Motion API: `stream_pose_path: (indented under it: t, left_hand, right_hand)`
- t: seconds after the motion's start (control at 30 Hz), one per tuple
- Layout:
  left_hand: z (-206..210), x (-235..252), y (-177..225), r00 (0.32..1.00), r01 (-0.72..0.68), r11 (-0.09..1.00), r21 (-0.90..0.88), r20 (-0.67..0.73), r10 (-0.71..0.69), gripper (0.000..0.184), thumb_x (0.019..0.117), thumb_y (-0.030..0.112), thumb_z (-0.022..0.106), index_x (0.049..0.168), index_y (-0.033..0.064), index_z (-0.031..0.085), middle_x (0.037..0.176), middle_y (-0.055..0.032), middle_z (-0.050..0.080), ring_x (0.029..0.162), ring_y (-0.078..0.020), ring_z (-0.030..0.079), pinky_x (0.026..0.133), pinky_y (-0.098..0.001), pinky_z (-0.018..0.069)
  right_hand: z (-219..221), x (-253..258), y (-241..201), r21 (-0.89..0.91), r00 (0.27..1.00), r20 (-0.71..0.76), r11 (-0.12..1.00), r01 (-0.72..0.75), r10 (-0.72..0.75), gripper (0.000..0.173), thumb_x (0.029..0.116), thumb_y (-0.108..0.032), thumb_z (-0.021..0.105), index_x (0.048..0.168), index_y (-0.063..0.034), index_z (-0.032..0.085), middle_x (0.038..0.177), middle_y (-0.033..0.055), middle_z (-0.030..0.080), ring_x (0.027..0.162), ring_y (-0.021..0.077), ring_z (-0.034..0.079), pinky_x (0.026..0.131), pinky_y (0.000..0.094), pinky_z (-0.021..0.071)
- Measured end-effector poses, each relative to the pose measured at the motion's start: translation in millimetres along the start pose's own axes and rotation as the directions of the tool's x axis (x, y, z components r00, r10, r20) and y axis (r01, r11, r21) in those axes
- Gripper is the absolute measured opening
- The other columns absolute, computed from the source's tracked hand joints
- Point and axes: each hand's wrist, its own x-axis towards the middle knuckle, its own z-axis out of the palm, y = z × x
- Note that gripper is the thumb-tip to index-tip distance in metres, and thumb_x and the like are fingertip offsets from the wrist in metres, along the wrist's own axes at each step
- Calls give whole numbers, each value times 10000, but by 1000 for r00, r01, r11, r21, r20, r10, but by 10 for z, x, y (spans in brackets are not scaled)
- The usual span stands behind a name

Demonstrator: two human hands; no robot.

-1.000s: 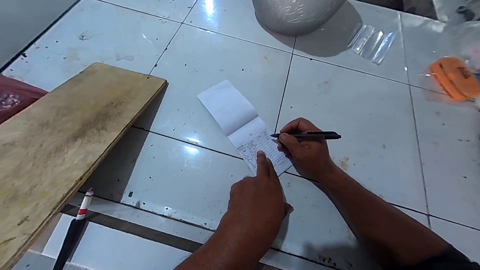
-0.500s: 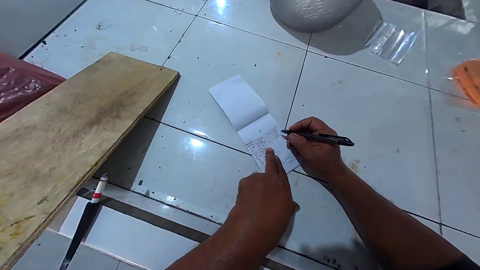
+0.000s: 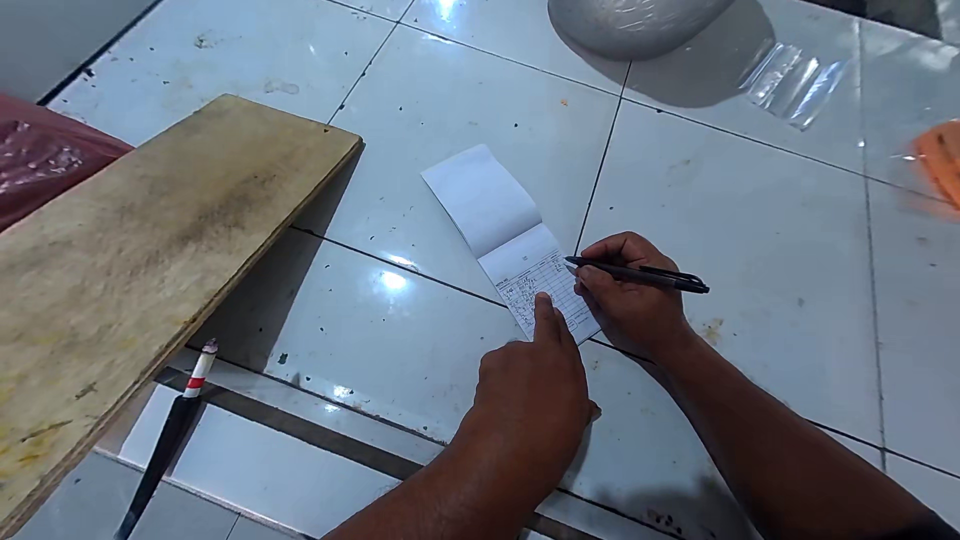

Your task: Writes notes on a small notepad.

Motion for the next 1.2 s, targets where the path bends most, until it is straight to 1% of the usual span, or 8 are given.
stream_pose_path:
  t: [0.1,0.17,0.23,0.4,0.67,0.93,1.07,1.2]
  left_hand:
    - [-12,-44,36,999,12,1000,28,-34,-11,987,934,707,533,1593,8,301,1673,-165,262,798,-251,687,644,-404,554]
    - [-32,-91,72,996,52,998,36,-75,-50,961,952,721,476,1544,-28,371,1543,-212,454,815,-284,706,647,-417,566]
    - [-33,-124,94,988,92,995,31,-125,-87,977,946,742,450,1508,-56,419,1426,-236,555,812,-293,712,638,-417,568]
    - [-74,-135,118,988,151,988,35,-44,-149,1051,923,774,451,1514,-92,373,1435,-280,521,828,-309,712,649,-421,567]
    - [-76,-115,112,986,165,985,38,-24,-165,1065,915,789,450,1528,-77,362,1465,-268,501,832,-305,710,657,-419,565]
    - [-25,-122,86,986,130,991,42,-111,-125,991,918,764,481,1511,-28,429,1398,-206,547,764,-263,686,611,-399,553]
    - [-31,-99,84,994,106,994,34,-30,-105,1023,916,749,515,1583,-2,318,1601,-183,371,794,-250,689,634,-398,556]
    - [-19,-83,72,997,74,997,30,6,-74,1024,922,723,538,1612,19,261,1687,-141,236,811,-240,688,648,-397,555]
  right_hand:
    - [8,0,5,-9,1000,-7,1000,3,-3,146,927,-97,650,1071,-79,648,834,18,702,636,116,671,548,266,595]
    - [11,-2,-3,-15,1000,-6,1000,-3,3,142,929,-97,651,1069,-81,644,838,17,699,636,113,670,551,265,596]
    - [10,-3,-4,-21,1000,-13,1000,-2,2,137,926,-96,651,1062,-77,647,829,17,699,633,112,669,547,264,593]
    - [10,-2,-6,-24,1000,-13,1000,0,0,140,929,-91,654,1068,-73,647,842,20,703,644,112,679,557,263,603]
    - [11,-2,6,-27,1000,-17,1000,1,-1,138,928,-95,655,1065,-77,647,841,17,703,643,107,676,554,258,599]
    - [8,2,5,-35,1000,-8,999,-2,1,139,934,-98,654,1071,-81,646,846,17,707,640,109,677,550,260,598]
    - [3,0,1,-43,1000,-10,999,4,-4,140,930,-102,652,1068,-80,651,842,11,708,641,103,677,550,258,599]
    - [12,-1,-1,-50,1000,-21,999,5,-6,140,924,-98,655,1063,-84,653,844,9,704,647,98,676,555,254,597]
